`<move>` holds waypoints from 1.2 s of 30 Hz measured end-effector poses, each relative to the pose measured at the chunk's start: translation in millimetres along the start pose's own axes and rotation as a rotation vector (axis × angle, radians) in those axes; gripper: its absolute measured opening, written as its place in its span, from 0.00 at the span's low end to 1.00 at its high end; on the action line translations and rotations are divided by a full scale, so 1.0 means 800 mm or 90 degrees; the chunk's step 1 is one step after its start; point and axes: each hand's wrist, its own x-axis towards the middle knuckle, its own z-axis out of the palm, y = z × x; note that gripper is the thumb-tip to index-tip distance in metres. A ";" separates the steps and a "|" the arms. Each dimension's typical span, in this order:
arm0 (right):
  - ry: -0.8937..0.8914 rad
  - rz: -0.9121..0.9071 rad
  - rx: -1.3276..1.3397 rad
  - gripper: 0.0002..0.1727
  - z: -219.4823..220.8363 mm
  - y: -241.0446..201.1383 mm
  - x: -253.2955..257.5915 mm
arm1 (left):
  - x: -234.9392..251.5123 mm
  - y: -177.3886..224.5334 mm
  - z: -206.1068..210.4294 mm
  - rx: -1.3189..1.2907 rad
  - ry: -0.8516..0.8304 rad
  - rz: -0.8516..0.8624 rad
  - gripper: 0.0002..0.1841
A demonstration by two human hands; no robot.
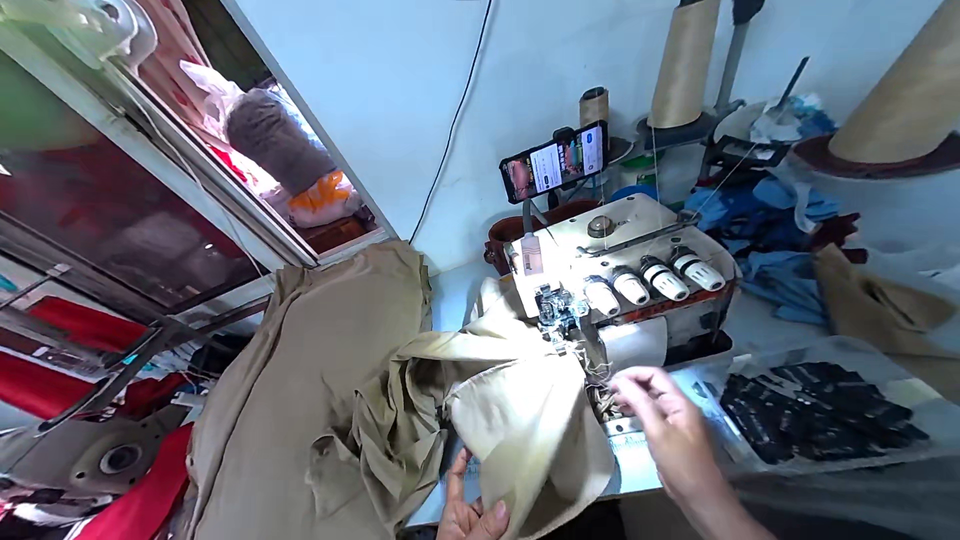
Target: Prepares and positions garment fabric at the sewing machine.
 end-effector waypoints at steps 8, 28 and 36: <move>-0.210 0.221 0.244 0.14 0.019 -0.009 -0.034 | 0.011 -0.020 0.004 0.534 0.182 0.391 0.36; -0.082 0.169 0.193 0.09 0.023 -0.033 0.005 | 0.078 -0.010 0.056 0.822 -0.081 0.594 0.31; 0.109 0.072 0.157 0.13 -0.004 -0.023 0.014 | 0.088 -0.044 0.042 0.839 0.039 0.700 0.07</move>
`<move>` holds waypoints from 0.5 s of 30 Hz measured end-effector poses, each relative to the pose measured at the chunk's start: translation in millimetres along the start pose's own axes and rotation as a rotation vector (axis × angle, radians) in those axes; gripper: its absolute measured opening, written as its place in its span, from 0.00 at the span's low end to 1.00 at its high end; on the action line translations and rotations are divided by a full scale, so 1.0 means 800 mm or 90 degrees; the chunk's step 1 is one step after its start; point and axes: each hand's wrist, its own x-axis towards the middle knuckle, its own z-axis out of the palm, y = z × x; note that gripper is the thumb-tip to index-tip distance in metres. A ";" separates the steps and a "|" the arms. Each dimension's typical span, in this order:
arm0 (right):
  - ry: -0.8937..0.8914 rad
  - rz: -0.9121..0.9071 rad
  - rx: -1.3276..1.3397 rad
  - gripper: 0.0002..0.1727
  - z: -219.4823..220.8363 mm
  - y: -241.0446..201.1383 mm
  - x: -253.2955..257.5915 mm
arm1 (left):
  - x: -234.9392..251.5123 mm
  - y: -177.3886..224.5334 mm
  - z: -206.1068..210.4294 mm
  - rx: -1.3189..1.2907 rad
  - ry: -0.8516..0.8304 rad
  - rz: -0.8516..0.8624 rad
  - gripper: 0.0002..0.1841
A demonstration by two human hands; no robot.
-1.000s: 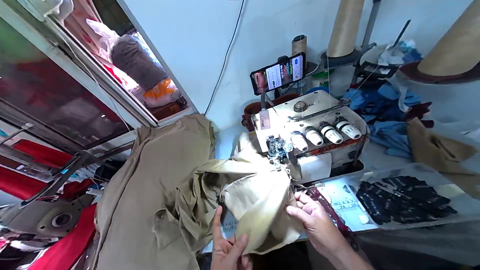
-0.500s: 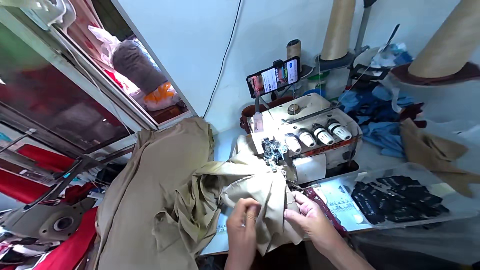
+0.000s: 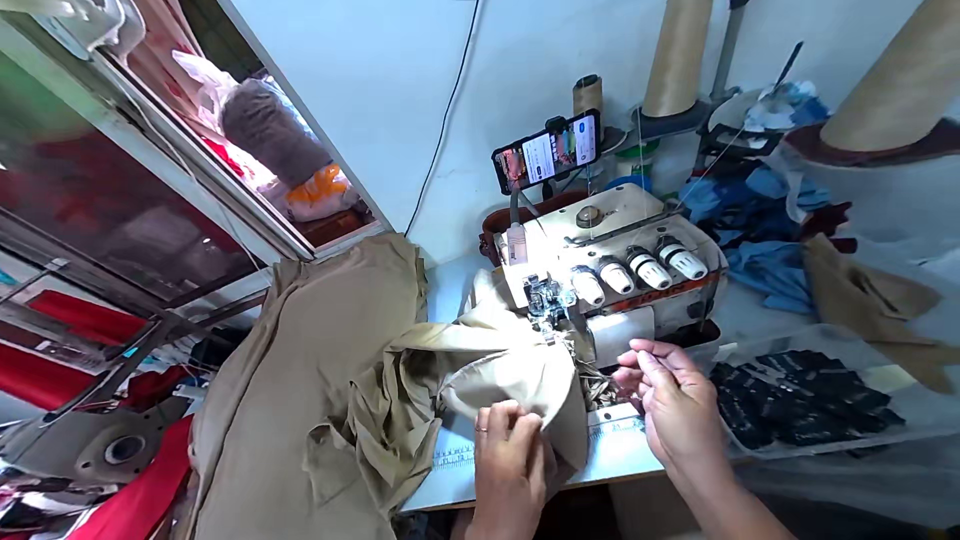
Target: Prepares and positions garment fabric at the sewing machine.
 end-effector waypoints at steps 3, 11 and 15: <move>-0.113 -0.008 -0.109 0.13 -0.010 0.013 -0.002 | 0.012 -0.009 -0.020 -0.358 -0.025 -0.186 0.06; -0.242 -0.152 -0.250 0.09 0.011 0.027 0.003 | 0.052 -0.012 -0.046 -0.780 0.064 -0.733 0.11; -0.115 -0.167 -0.300 0.09 -0.003 -0.001 0.018 | 0.045 -0.021 -0.037 -0.677 0.053 -0.578 0.11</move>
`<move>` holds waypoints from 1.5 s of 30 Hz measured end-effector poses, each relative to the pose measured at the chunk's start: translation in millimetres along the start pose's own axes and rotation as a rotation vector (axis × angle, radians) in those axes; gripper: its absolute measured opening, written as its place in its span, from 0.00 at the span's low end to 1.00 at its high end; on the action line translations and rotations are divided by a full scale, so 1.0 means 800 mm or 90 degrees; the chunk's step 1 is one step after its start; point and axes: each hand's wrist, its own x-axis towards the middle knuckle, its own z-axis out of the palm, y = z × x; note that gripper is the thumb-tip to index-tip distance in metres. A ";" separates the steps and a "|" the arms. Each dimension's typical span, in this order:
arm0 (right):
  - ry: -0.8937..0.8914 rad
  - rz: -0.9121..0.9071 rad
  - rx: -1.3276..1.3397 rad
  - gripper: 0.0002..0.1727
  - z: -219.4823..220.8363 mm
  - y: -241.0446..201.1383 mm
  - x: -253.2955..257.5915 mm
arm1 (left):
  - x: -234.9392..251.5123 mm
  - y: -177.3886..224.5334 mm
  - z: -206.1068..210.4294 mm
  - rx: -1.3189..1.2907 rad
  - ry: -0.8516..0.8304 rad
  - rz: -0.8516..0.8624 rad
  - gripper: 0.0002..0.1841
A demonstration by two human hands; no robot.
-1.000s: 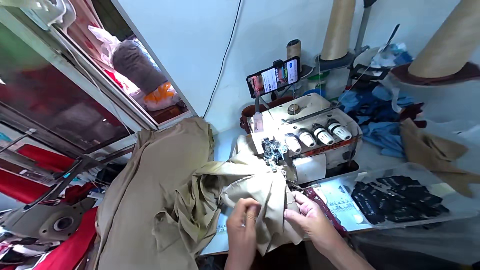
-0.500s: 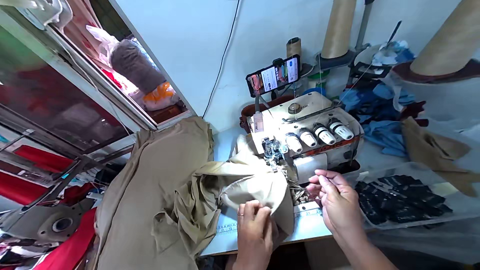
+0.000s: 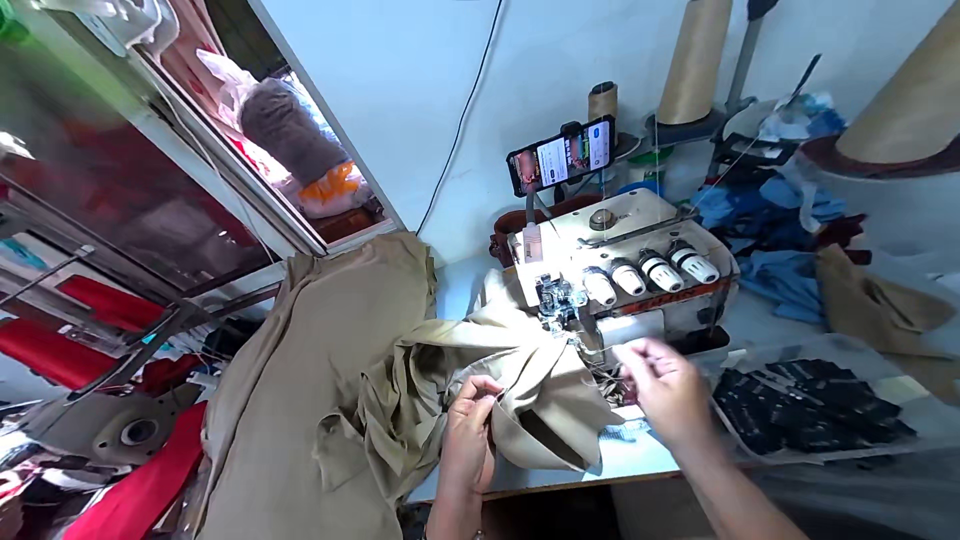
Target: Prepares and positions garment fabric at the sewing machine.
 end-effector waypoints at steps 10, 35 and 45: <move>-0.079 -0.110 -0.047 0.17 0.003 0.029 -0.029 | -0.006 -0.038 -0.010 0.371 -0.019 0.239 0.19; -0.239 0.137 0.247 0.07 0.008 0.002 -0.062 | -0.013 -0.021 -0.015 0.064 -0.061 -0.004 0.08; -0.227 0.152 0.216 0.08 -0.006 -0.018 -0.078 | -0.031 -0.010 0.004 0.201 -0.081 0.343 0.06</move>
